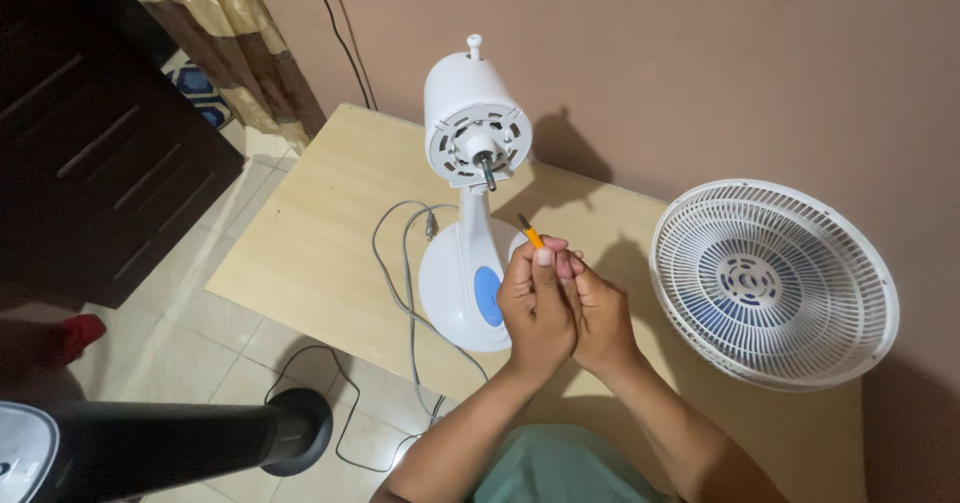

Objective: The person uses a screwdriver to loosen the screws on the front grill of a table fan. They then remove the front grill, unscrew the central nut to detach the fan blades, and remove the rear grill. Finally, they use the screwdriver on the fan's motor housing.

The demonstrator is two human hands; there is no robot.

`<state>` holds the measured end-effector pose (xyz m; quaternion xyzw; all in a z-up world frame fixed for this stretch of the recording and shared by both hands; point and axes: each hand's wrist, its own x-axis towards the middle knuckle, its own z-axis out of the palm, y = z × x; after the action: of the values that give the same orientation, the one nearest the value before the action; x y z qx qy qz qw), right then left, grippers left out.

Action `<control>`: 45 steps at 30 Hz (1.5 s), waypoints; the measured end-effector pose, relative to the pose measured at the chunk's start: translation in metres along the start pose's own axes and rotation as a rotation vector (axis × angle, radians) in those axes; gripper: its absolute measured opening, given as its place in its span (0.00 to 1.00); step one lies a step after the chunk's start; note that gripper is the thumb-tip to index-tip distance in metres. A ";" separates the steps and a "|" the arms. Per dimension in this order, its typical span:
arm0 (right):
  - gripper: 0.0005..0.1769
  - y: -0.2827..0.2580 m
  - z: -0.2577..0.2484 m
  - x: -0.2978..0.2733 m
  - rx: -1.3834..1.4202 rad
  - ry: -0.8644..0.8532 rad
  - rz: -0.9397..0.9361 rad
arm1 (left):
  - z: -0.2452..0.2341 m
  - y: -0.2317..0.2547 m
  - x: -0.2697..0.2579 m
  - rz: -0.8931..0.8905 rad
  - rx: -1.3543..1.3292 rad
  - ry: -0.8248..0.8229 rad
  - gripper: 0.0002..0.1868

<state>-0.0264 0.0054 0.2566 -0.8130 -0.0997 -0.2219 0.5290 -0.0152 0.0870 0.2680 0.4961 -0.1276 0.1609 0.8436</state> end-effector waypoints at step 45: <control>0.11 -0.051 -0.028 -0.020 -0.082 -0.156 0.050 | -0.004 0.065 0.033 -0.358 -0.445 -0.025 0.15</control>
<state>-0.0711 0.0031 0.2988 -0.8510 -0.1111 -0.1483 0.4914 -0.0103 0.1246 0.3300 0.3154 -0.0805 -0.0289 0.9451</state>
